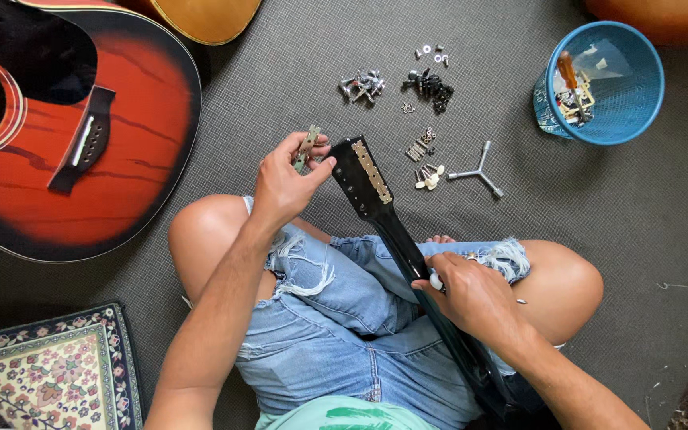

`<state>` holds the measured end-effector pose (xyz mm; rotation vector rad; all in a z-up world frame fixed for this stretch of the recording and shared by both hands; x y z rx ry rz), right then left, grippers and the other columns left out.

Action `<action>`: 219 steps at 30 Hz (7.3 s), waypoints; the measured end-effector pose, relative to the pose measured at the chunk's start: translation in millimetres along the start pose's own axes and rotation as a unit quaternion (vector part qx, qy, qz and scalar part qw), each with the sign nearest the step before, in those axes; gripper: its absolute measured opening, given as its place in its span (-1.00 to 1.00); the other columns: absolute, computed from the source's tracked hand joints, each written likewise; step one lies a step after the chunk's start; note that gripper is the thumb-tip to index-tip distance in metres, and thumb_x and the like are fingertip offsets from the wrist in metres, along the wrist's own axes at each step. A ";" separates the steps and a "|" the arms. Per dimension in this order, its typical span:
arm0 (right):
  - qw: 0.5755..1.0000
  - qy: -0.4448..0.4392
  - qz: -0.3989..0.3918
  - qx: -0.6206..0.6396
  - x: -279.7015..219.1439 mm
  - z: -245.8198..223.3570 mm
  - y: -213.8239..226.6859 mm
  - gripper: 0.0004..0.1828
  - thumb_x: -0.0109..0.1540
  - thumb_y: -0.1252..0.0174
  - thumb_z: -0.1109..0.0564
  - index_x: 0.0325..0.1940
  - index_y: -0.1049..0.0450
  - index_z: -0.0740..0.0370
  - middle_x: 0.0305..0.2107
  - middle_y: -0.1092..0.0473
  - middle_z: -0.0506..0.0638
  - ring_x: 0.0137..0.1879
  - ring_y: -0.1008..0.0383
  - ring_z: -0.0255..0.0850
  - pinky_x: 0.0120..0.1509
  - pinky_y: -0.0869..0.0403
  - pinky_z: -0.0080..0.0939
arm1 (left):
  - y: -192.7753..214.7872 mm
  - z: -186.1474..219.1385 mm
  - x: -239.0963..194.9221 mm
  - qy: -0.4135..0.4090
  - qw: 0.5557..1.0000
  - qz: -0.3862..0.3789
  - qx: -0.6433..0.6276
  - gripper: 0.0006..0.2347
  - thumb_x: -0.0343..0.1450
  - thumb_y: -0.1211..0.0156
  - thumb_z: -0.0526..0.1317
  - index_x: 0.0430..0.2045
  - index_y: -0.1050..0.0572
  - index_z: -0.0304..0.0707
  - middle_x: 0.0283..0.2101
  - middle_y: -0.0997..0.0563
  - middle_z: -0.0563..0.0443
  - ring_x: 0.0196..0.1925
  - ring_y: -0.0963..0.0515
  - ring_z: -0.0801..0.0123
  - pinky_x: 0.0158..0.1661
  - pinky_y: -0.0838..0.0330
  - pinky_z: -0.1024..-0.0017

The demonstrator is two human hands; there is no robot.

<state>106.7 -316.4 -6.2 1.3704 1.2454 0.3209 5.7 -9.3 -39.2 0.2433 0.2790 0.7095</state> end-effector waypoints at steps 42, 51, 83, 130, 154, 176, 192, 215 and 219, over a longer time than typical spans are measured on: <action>1.000 -0.003 0.011 -0.005 -3.5 0.3 -8.7 -0.62 0.23 -0.21 -0.19 0.02 -0.47 0.01 -0.34 -0.51 0.00 -0.21 -0.62 0.13 -0.21 -0.58 0.10 | 3.2 -3.8 2.1 -0.003 1.000 -0.025 -0.018 -0.70 0.26 -0.33 -0.25 -0.11 -0.61 0.02 -0.25 -0.71 0.09 -0.31 -0.57 0.64 -0.21 -0.46 0.62; 1.000 -0.008 0.003 -0.007 -3.9 -0.4 -7.5 -0.62 0.24 -0.20 -0.20 0.03 -0.48 0.00 -0.34 -0.51 -0.02 -0.20 -0.62 0.11 -0.20 -0.58 0.08 | 2.6 -5.3 0.3 0.001 0.999 -0.026 -0.034 -0.70 0.29 -0.37 -0.25 -0.10 -0.60 -0.03 -0.23 -0.71 0.04 -0.31 -0.55 0.62 -0.18 -0.48 0.56; 1.000 -0.015 -0.013 -0.011 -2.5 -0.3 -8.3 -0.62 0.25 -0.17 -0.22 0.04 -0.47 -0.03 -0.32 -0.50 -0.03 -0.17 -0.62 0.11 -0.16 -0.59 0.08 | 6.0 -2.0 -2.2 -0.015 0.999 -0.028 -0.036 -0.68 0.28 -0.35 -0.30 -0.08 -0.60 -0.08 -0.24 -0.70 0.03 -0.30 -0.54 0.58 -0.17 -0.47 0.54; 1.000 -0.006 0.004 0.000 -0.8 -0.2 -4.3 -0.63 0.22 -0.19 -0.23 -0.01 -0.48 -0.06 -0.38 -0.49 -0.04 -0.20 -0.61 0.10 -0.20 -0.58 0.09 | 12.8 -29.9 20.6 0.076 0.928 0.061 -0.361 -0.63 0.50 0.19 -0.26 0.18 -0.39 -0.37 0.04 -0.61 -0.16 -0.03 -0.61 0.38 -0.12 -0.61 0.50; 0.999 -0.002 0.041 0.000 -3.6 6.9 -19.7 -0.64 0.22 -0.19 -0.21 -0.01 -0.46 -0.04 -0.34 -0.49 -0.06 -0.18 -0.61 0.05 -0.21 -0.58 0.07 | 6.0 -27.4 21.2 -0.068 0.977 0.079 -0.188 -0.70 0.57 -0.14 -0.25 0.18 -0.39 -0.35 0.02 -0.65 -0.24 -0.07 -0.68 0.43 -0.05 -0.61 0.63; 0.999 0.028 0.046 0.009 -8.5 4.1 -14.0 -0.65 0.22 -0.21 -0.19 -0.04 -0.49 0.01 -0.35 -0.50 -0.02 -0.19 -0.61 0.08 -0.22 -0.56 0.04 | 2.0 -47.6 44.9 0.013 0.968 0.188 -0.168 -0.79 0.44 -0.40 -0.10 -0.30 -0.60 -0.27 -0.25 -0.63 -0.07 -0.28 -0.63 0.51 -0.27 -0.76 0.57; 0.998 0.032 0.048 0.020 -11.2 2.2 -10.0 -0.67 0.24 -0.19 -0.15 -0.02 -0.50 0.03 -0.34 -0.50 0.01 -0.19 -0.61 0.11 -0.21 -0.56 0.04 | -24.6 -97.8 73.7 0.141 0.987 -0.052 0.058 -0.80 0.47 -0.28 -0.04 -0.27 -0.67 -0.13 -0.20 -0.68 -0.11 -0.15 -0.70 0.18 -0.33 -0.64 0.36; 0.998 0.043 0.044 0.021 -8.0 7.6 -15.5 -0.65 0.23 -0.21 -0.15 -0.05 -0.49 0.07 -0.34 -0.49 0.05 -0.19 -0.60 0.13 -0.21 -0.56 0.08 | -231.7 -272.9 99.6 0.164 0.981 -0.023 -0.101 -0.69 0.37 -0.21 -0.30 0.02 -0.52 -0.35 -0.32 -0.69 -0.23 -0.44 -0.69 0.39 -0.43 -0.61 0.58; 0.998 0.036 0.034 0.027 -9.0 7.1 -13.4 -0.66 0.24 -0.21 -0.13 -0.04 -0.51 0.10 -0.31 -0.50 0.05 -0.18 -0.61 0.11 -0.22 -0.56 0.06 | -199.3 -239.3 84.0 0.074 0.996 -0.020 0.048 -0.57 0.41 -0.33 -0.09 0.19 -0.48 -0.08 -0.20 -0.69 0.05 -0.12 -0.68 0.42 -0.07 -0.62 0.45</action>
Point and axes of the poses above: each hand's wrist, its own x-axis towards the middle knuckle, its own y-axis out of the back of the hand, z = x × y, the point moved 1 cm from there along x, towards the middle knuckle
